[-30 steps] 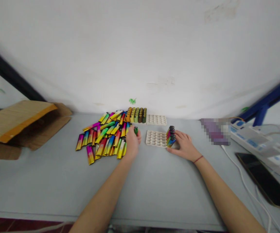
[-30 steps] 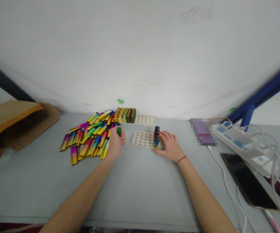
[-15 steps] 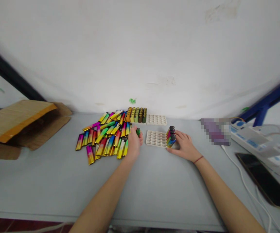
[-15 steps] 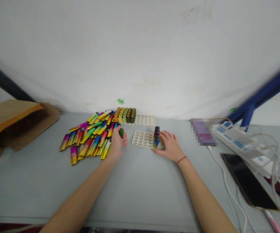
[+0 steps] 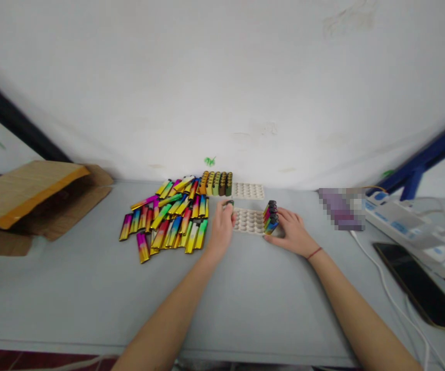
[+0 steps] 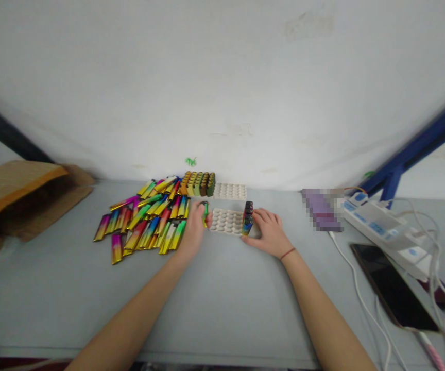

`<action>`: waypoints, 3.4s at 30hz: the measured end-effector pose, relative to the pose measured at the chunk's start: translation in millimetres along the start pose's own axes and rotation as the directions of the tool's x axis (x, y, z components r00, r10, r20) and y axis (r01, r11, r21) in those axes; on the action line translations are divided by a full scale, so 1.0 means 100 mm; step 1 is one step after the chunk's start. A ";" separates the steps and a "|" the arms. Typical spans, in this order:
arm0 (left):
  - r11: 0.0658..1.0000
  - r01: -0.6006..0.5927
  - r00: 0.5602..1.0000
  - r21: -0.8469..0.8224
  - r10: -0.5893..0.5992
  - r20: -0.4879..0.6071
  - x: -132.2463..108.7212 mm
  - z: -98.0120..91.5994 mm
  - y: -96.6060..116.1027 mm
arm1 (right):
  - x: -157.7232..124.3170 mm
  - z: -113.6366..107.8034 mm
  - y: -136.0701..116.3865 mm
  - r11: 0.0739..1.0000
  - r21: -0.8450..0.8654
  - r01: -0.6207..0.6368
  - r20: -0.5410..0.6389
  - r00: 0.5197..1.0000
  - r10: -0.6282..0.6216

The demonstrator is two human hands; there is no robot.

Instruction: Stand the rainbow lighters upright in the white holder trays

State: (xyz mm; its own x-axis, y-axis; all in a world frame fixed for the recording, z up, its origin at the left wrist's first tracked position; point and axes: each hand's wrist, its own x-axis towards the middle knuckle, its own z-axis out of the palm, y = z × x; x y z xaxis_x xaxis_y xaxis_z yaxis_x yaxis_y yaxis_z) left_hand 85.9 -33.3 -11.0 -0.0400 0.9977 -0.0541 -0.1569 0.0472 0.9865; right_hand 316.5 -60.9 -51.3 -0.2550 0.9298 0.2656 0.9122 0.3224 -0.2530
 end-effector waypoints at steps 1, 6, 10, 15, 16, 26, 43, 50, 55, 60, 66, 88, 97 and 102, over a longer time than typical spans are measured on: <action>0.993 -0.095 0.995 0.069 0.093 0.032 -0.01 0.00 -0.01 | 0.00 0.00 0.00 1.000 0.001 0.001 -0.003 1.000 -0.001; 0.801 -0.481 0.876 0.357 0.448 0.177 -0.01 0.02 -0.07 | 0.00 0.00 -0.01 1.000 0.003 0.007 -0.010 1.000 -0.007; 0.721 -0.517 0.856 0.461 0.446 0.263 0.07 0.04 -0.13 | 0.01 0.00 -0.01 1.000 -0.002 0.006 -0.010 1.000 -0.006; 0.684 -0.517 0.856 0.515 0.406 0.319 0.16 0.05 -0.18 | 0.01 -0.01 -0.02 1.000 0.010 0.002 -0.001 1.000 -0.002; 0.679 -0.518 0.855 0.519 0.404 0.325 0.16 0.06 -0.18 | 0.01 -0.01 -0.02 1.000 0.009 0.000 -0.001 1.000 0.000; 0.551 -0.558 0.829 0.621 0.329 0.453 0.17 0.14 -0.12 | 0.02 -0.01 -0.03 1.000 0.005 0.005 -0.002 1.000 -0.005; 0.188 -0.631 0.756 0.753 0.366 0.543 0.18 0.14 -0.02 | 0.02 -0.02 -0.05 1.000 0.030 -0.003 0.006 1.000 0.003; 0.043 -0.231 0.913 0.972 0.355 0.201 0.18 -0.55 0.20 | 0.02 -0.03 -0.05 1.000 0.019 -0.007 0.018 1.000 0.007; -0.019 0.015 0.941 1.000 0.338 -0.008 0.08 -1.29 0.47 | 0.01 -0.02 -0.03 1.000 0.014 0.001 0.007 1.000 -0.001; 0.018 0.303 0.941 0.953 0.153 -0.302 -0.16 -1.86 0.56 | 0.01 -0.01 -0.02 1.000 -0.001 0.006 0.007 1.000 -0.006; 0.006 0.361 0.932 0.932 -0.017 -0.361 -0.28 -1.97 0.46 | 0.00 0.00 0.00 1.000 -0.008 0.015 -0.004 1.000 -0.015; 0.980 -0.049 0.997 0.193 0.061 -0.055 0.23 -0.38 0.29 | 0.02 0.00 -0.02 1.000 0.006 -0.006 0.011 1.000 0.006; 0.988 -0.130 0.990 -0.088 0.134 0.043 0.27 -0.06 -0.03 | 0.03 -0.02 -0.04 1.000 0.007 -0.023 0.040 0.999 0.022; 0.944 0.003 1.000 -0.330 0.006 0.024 0.17 -0.03 -0.02 | 0.01 -0.02 -0.04 1.000 0.002 -0.014 0.023 1.000 0.014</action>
State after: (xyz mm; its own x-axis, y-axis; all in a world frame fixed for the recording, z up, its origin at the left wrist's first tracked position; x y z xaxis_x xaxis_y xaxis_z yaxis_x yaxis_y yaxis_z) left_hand 82.4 -16.7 -14.2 -0.0168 0.9989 -0.0447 -0.4736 0.0314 0.8802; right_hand 313.5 -61.5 -48.7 -0.2498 0.9379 0.2408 0.9149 0.3101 -0.2586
